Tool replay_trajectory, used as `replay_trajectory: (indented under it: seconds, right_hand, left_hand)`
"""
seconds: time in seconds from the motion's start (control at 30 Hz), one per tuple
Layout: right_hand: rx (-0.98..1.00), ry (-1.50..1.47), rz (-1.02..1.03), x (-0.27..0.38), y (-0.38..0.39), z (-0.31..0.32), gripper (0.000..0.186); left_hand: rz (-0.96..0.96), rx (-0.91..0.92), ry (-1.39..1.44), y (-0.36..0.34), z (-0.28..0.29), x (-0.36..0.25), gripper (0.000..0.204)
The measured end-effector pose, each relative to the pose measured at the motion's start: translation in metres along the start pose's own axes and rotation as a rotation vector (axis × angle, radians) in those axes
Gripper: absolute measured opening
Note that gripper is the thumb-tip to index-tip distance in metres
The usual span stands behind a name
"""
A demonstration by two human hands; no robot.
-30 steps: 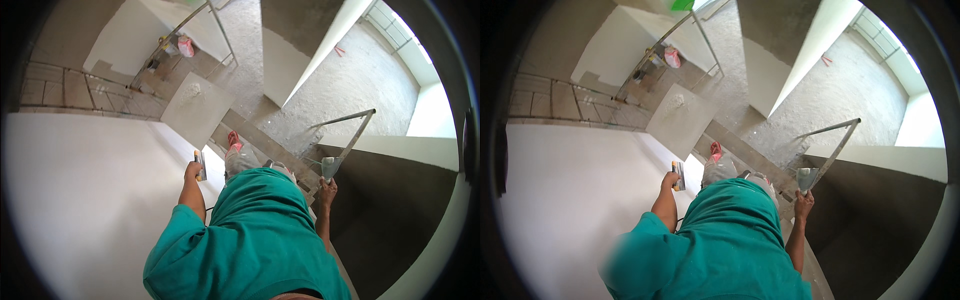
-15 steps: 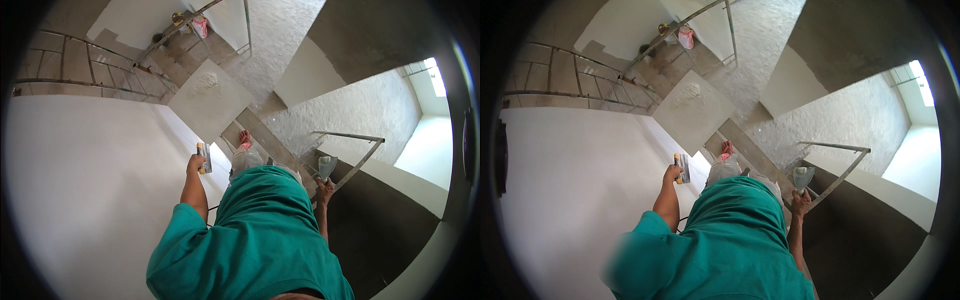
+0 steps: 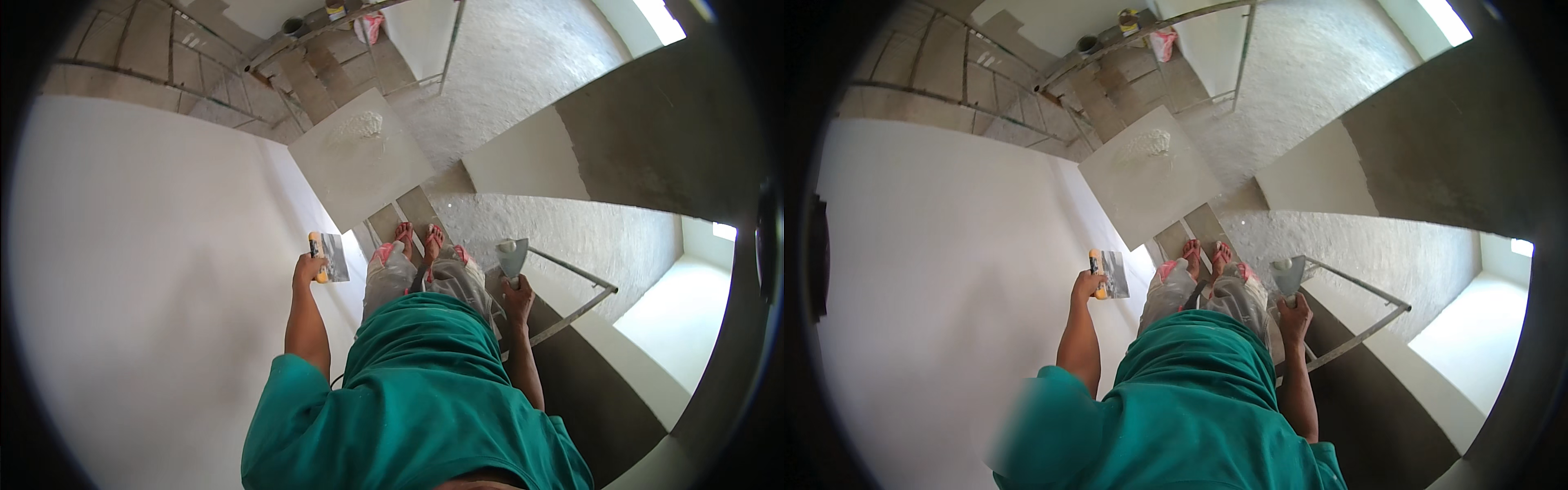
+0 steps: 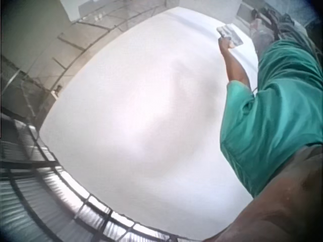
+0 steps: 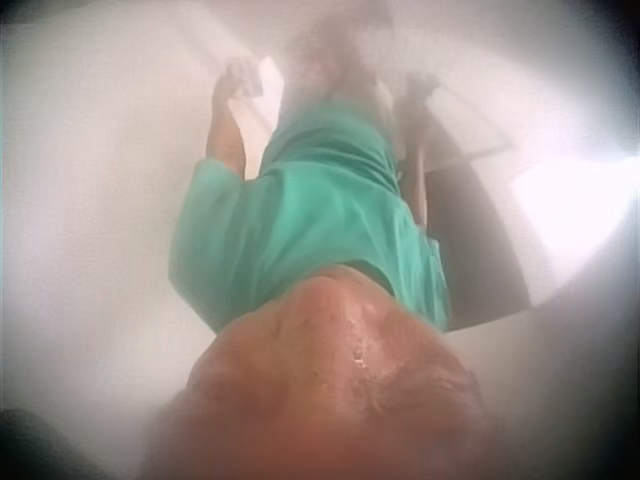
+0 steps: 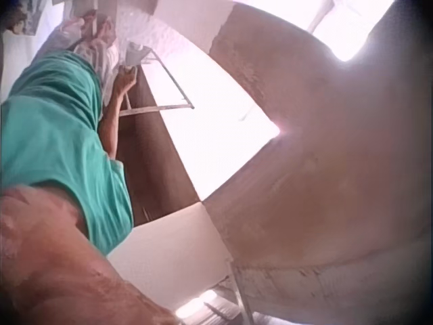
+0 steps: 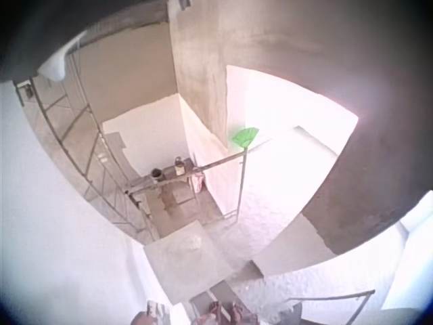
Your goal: The person scoops plaster from a hawk onto a trowel and applies it to the ceiling, smoothing the surface. The person repositions a metal scaffold to reach different areas and continues applying plaster to the ceiling.
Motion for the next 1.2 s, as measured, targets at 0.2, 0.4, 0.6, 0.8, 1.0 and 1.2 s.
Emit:
replay_trajectory:
  seconds: [0.2, 0.4, 0.6, 0.8, 1.0, 1.2]
  right_hand:
    - [0.239, 0.223, 0.067, 0.004, -0.093, -0.074, 0.041]
    - [0.362, 0.206, 0.194, 0.023, -0.151, -0.162, 0.039]
    - [0.484, 0.288, 0.223, -0.013, -0.208, -0.308, 0.032]
    - [0.514, 0.410, 0.295, -0.070, -0.280, -0.476, 0.032]
    - [0.530, 0.380, 0.273, -0.087, -0.338, -0.615, 0.031]
    - [0.494, 0.318, 0.281, -0.084, -0.383, -0.711, 0.032]
  left_hand:
    - [0.095, -0.090, 0.472, 0.056, -0.018, 0.070, 0.028]
    - [0.164, -0.181, 0.741, 0.072, -0.044, 0.091, 0.027]
    - [0.140, -0.202, 0.685, -0.069, -0.090, 0.098, 0.024]
    - [0.111, -0.277, 0.520, -0.295, -0.163, 0.105, 0.019]
    - [0.032, -0.339, 0.359, -0.451, -0.201, 0.085, 0.019]
    - [-0.016, -0.339, 0.618, -0.548, -0.205, 0.099, 0.021]
Point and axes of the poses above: each hand's wrist, its own y-axis away from the middle knuckle, its own z-axis out of the back of the hand, x = y × z, the point moved 4 cm from there along -y, towards the middle knuckle, and after that the axes turned 1 degree about x, right-handed, at the moved point
